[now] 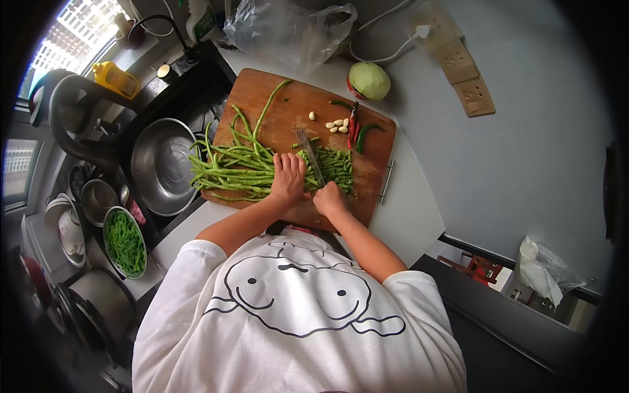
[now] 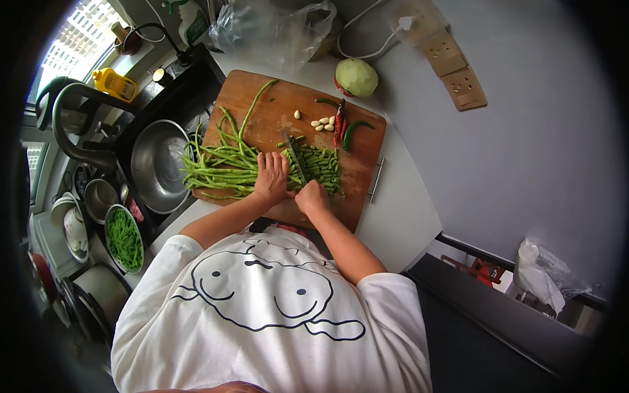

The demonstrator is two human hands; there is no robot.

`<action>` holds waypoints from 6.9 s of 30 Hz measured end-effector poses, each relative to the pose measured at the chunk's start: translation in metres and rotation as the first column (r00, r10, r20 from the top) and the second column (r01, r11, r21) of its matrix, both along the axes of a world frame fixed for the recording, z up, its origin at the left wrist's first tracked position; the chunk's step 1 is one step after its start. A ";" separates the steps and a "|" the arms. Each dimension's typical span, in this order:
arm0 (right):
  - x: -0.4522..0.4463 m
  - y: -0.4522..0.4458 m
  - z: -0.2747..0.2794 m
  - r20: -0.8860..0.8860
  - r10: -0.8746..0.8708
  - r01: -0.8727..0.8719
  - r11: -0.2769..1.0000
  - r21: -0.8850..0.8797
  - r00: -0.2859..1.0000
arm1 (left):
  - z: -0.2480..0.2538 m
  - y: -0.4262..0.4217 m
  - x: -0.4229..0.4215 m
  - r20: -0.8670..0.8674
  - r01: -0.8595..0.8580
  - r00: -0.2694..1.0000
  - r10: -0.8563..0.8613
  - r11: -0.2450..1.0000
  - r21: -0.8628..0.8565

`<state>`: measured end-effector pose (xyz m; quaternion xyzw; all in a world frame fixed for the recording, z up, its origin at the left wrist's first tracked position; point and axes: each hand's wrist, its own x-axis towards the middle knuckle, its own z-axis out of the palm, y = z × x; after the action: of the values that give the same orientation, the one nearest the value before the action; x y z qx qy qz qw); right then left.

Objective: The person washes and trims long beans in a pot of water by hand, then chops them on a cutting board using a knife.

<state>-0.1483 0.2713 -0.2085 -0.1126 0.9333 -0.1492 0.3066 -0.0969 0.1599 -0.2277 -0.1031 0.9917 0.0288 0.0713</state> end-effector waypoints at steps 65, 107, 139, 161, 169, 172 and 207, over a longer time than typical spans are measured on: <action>0.017 -0.033 0.005 0.021 0.032 -0.032 0.999 0.036 0.999 | -0.001 -0.035 0.012 -0.025 0.018 1.000 -0.017 0.999 0.050; 0.041 -0.037 -0.041 0.010 -0.093 0.093 0.986 -0.137 0.996 | -0.003 -0.059 0.033 -0.099 0.111 0.989 -0.107 0.993 0.035; 0.023 0.019 -0.025 -0.040 -0.028 0.027 0.999 -0.045 0.999 | -0.006 -0.043 0.032 -0.218 -0.043 0.976 0.027 0.997 -0.068; 0.013 -0.036 0.066 0.397 -0.126 0.067 0.985 0.158 0.909 | -0.004 -0.053 0.017 -0.022 0.084 0.996 -0.084 0.996 -0.033; 0.024 -0.049 -0.021 -0.008 -0.009 0.009 0.999 -0.038 1.000 | -0.001 -0.058 0.018 -0.061 0.066 0.996 -0.065 0.998 0.010; 0.023 -0.047 -0.020 -0.017 0.014 -0.015 0.998 -0.068 1.000 | -0.001 -0.058 0.019 -0.102 0.054 0.993 -0.054 0.999 -0.002; 0.049 -0.003 0.039 0.082 0.048 -0.049 0.999 0.004 0.995 | 0.001 -0.055 0.017 0.165 0.012 0.986 0.003 0.996 -0.089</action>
<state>-0.0992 0.2678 -0.1693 -0.1281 0.9174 -0.1434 0.3485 -0.0795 0.1048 -0.2266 -0.1061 0.9829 -0.0245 0.1483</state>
